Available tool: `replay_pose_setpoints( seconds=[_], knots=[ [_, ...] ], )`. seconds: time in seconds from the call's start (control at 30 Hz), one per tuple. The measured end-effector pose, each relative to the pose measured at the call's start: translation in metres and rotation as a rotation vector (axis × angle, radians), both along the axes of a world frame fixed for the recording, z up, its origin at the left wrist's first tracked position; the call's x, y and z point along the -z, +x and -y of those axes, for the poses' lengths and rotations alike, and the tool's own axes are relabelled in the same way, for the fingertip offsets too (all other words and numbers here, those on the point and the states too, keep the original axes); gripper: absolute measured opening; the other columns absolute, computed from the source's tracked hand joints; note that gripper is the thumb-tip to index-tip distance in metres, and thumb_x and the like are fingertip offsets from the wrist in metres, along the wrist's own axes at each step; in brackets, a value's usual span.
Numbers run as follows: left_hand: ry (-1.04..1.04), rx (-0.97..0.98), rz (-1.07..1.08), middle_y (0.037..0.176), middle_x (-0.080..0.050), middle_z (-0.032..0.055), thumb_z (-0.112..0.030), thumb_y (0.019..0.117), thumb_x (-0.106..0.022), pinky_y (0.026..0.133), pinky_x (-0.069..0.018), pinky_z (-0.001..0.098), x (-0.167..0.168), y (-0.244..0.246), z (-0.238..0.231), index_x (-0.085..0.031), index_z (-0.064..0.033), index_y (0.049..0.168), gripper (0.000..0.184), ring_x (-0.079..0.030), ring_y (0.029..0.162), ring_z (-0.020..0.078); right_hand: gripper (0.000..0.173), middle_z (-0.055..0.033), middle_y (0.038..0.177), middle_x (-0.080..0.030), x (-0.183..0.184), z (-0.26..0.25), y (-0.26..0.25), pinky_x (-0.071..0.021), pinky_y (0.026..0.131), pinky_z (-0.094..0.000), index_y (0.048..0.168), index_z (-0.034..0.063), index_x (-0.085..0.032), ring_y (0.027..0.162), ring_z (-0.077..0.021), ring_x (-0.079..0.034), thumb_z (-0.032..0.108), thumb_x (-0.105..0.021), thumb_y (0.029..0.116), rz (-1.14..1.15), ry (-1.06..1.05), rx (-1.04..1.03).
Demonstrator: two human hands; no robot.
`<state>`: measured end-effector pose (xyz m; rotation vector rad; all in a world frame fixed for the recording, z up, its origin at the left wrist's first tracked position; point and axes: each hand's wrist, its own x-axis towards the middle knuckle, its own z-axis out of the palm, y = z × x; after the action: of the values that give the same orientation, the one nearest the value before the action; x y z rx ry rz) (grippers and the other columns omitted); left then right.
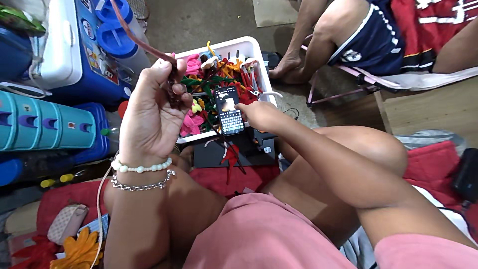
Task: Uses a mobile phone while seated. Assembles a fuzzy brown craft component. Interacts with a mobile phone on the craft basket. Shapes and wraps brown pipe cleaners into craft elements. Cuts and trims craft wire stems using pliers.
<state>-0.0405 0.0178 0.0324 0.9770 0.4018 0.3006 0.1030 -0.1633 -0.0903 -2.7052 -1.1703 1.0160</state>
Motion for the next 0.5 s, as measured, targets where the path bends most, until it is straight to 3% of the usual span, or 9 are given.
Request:
replay_pose_setpoints(
  seconds=[0.5],
  knots=[
    [-0.016, 0.019, 0.017, 0.096, -0.068, -0.0014, -0.021, 0.1083, -0.045, 0.072, -0.0553, 0.0169, 0.0012, -0.0006, 0.0004, -0.063, -0.0170, 0.104, 0.020, -0.065, 0.078, 0.0039, 0.046, -0.0179, 0.112, -0.073, -0.0012, -0.0002, 0.0002, -0.0532, 0.085, -0.0637, 0.150, 0.0236, -0.052, 0.104, -0.0424, -0.069, 0.012, -0.050, 0.1057, -0.008, -0.001, 0.015]
  ],
)
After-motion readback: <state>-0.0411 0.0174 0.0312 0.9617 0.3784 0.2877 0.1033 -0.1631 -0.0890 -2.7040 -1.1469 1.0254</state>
